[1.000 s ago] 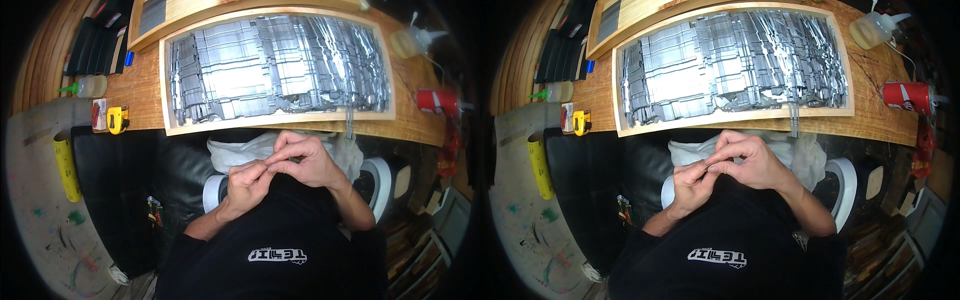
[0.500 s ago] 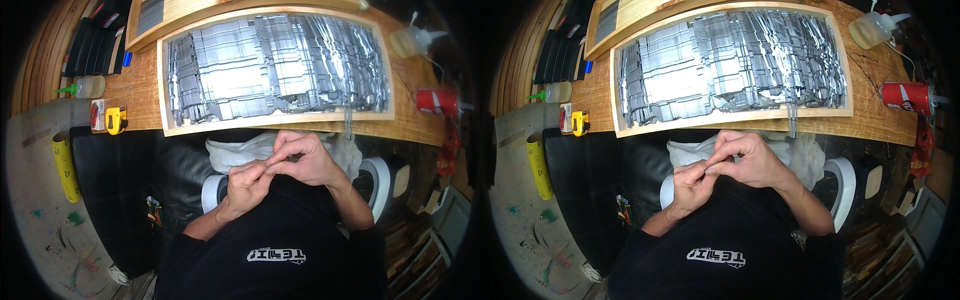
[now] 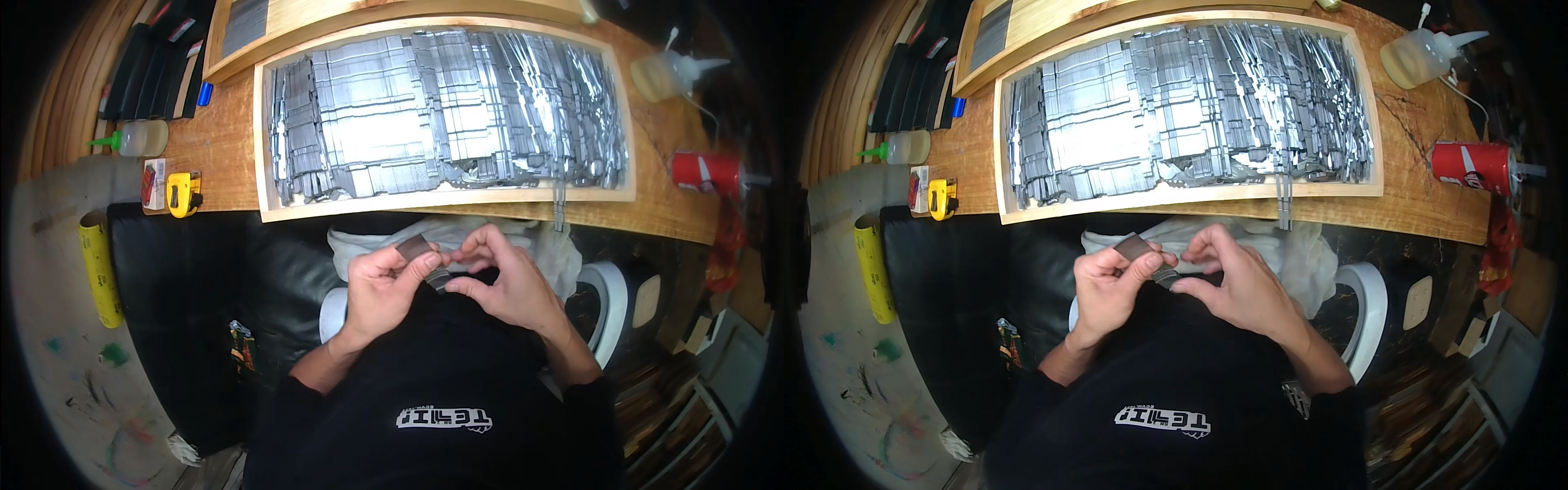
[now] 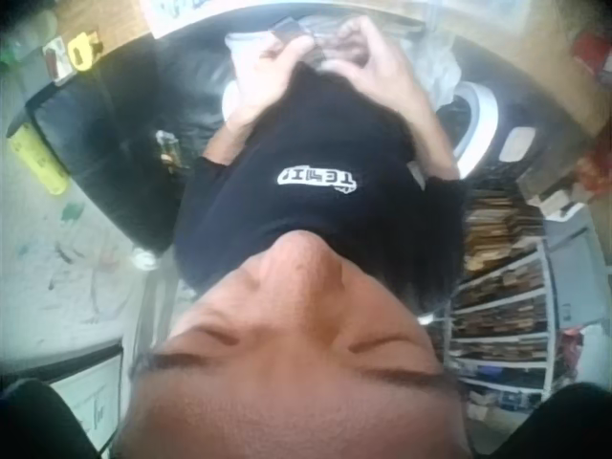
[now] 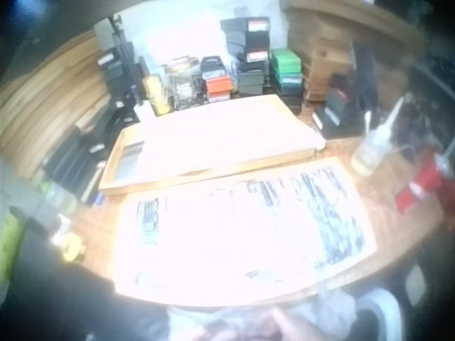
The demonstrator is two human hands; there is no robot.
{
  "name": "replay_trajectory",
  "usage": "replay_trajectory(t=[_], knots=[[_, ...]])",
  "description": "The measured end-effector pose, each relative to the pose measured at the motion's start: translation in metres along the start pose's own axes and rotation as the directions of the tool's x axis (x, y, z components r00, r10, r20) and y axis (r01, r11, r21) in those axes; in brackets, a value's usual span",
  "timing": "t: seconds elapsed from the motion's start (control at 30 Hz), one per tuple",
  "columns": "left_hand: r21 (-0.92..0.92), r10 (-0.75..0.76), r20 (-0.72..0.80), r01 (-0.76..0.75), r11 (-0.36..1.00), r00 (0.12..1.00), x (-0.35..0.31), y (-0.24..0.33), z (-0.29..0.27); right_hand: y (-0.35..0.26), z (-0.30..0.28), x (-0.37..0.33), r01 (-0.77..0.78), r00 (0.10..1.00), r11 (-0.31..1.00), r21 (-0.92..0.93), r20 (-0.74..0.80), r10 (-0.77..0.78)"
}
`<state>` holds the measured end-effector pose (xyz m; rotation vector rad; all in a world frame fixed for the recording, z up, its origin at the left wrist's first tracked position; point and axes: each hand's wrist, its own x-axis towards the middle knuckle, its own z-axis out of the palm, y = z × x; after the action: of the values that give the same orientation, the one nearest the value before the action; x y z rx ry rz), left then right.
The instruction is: The person repeatedly picks up small rectangular battery cells from a wooden tray, inspects them, and places them back into the tray. The hands handle the cells one at a time, occasionally rotating them before returning them to the tray.
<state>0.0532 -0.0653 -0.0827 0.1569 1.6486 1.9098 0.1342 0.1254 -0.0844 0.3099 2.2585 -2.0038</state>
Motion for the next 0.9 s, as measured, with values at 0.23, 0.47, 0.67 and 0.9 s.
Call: replay_trajectory(t=[0.23,0.47,0.67,0.9], knots=[[0.007,0.009,0.059,-0.010,1.000,0.998,0.009,0.003,0.006,0.019,-0.001,-0.016,-0.162,0.984,0.973,0.164,0.097,0.148],[0.017,0.092,0.038,-0.093,0.996,0.995,-0.001,-0.008,0.012,0.022,-0.002,-0.017,-0.117,0.990,0.991,0.069,0.084,0.111],[0.051,0.088,0.073,-0.092,0.994,0.994,-0.002,-0.008,0.016,0.038,-0.004,-0.023,-0.095,0.995,0.993,0.065,0.027,0.093],[0.055,0.249,0.393,-0.293,0.955,0.885,0.020,-0.007,-0.001,0.050,0.007,-0.046,0.188,0.944,0.963,0.193,-0.307,-0.123]])
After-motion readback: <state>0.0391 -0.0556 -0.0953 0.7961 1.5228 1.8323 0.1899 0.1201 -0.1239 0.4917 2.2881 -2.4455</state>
